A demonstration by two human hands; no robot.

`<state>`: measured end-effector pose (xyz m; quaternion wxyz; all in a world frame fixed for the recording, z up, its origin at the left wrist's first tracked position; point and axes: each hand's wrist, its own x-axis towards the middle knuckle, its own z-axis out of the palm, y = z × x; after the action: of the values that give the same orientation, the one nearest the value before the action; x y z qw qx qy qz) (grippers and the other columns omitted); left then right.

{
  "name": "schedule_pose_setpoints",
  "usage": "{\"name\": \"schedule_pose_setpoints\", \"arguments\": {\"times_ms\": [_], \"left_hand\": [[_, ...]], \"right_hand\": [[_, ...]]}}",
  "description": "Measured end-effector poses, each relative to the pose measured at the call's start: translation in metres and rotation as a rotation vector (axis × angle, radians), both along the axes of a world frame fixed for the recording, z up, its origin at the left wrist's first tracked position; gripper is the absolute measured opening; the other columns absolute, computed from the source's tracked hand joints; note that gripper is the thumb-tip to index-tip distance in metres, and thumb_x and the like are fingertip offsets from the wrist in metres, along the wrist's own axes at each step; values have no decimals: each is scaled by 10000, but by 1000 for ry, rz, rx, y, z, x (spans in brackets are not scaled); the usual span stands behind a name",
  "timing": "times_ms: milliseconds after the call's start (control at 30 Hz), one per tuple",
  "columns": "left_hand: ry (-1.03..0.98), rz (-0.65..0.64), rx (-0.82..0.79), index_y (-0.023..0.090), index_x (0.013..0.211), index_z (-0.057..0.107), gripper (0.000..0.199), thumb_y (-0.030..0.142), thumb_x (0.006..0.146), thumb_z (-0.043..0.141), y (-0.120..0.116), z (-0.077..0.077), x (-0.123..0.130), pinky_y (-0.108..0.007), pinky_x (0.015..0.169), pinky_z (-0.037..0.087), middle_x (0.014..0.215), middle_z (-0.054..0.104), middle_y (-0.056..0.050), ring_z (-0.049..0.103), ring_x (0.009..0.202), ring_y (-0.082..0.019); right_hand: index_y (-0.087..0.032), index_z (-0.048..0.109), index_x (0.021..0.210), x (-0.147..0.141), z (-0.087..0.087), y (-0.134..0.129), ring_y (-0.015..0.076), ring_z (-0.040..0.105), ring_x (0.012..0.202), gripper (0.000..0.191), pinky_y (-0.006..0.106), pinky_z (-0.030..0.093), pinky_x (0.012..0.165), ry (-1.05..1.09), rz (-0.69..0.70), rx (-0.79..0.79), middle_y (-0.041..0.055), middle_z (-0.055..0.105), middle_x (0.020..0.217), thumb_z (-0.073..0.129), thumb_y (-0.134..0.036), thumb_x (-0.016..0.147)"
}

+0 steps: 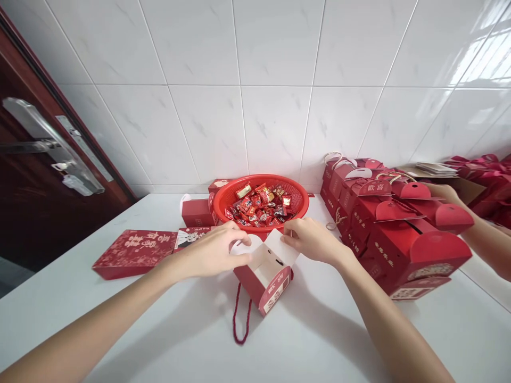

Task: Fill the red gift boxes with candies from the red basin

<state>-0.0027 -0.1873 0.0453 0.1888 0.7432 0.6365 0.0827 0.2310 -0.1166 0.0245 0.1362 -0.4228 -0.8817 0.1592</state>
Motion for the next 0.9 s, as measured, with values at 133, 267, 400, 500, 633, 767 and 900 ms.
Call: {"name": "schedule_pose_setpoints", "arguments": {"times_ms": [133,267,400,500,633,767,900], "left_hand": [[16,-116,-312,305,1426,522,786,535,704,732,-8,16,-19,-321,869,509,1350,612,-67,625,1127,-292],[65,-168,-380,305,1561,303,1052,450,636,781,-10,4,-28,-336,945,487,1527,486,-92,538,1290,-333],[46,-183,-335,307,1572,268,955,494,736,690,-7,-16,-24,-309,820,498,1264,662,-81,654,1053,-286],[124,-130,-182,309,1575,298,877,548,795,622,-5,-21,-20,-297,726,467,1030,693,-70,662,900,-274],[104,-161,-139,281,1543,390,898,614,753,656,-2,-11,-18,-268,651,435,874,678,-34,640,766,-234],[-66,-186,-59,257,1362,611,606,580,852,568,17,10,-24,-268,673,471,825,704,-15,649,733,-197],[11,-183,136,260,1267,683,472,497,894,520,63,19,-35,-300,785,503,1027,762,-49,692,877,-223]], "right_hand": [[-180,614,791,-2,-1,-2,156,593,690,103,264,259,578,-111,-1,3,55,687,803,586,-152,886],[-173,642,853,-8,-3,-7,201,642,767,68,284,260,580,-234,1,0,85,715,887,583,-159,884],[-161,628,754,-10,-8,-8,218,645,731,152,309,236,564,-333,7,16,115,702,812,549,-119,877],[-166,621,753,-8,-9,-4,210,632,699,176,308,228,561,-300,-48,82,107,685,766,513,-96,874],[-185,613,814,2,2,1,187,611,703,94,279,256,558,-152,-102,88,65,698,798,564,-206,891],[-197,605,780,15,15,6,142,563,643,132,248,310,566,93,-98,94,16,676,728,565,-238,898],[-188,616,746,23,18,16,133,565,613,178,247,382,590,371,-56,122,14,670,689,547,-264,892]]}}
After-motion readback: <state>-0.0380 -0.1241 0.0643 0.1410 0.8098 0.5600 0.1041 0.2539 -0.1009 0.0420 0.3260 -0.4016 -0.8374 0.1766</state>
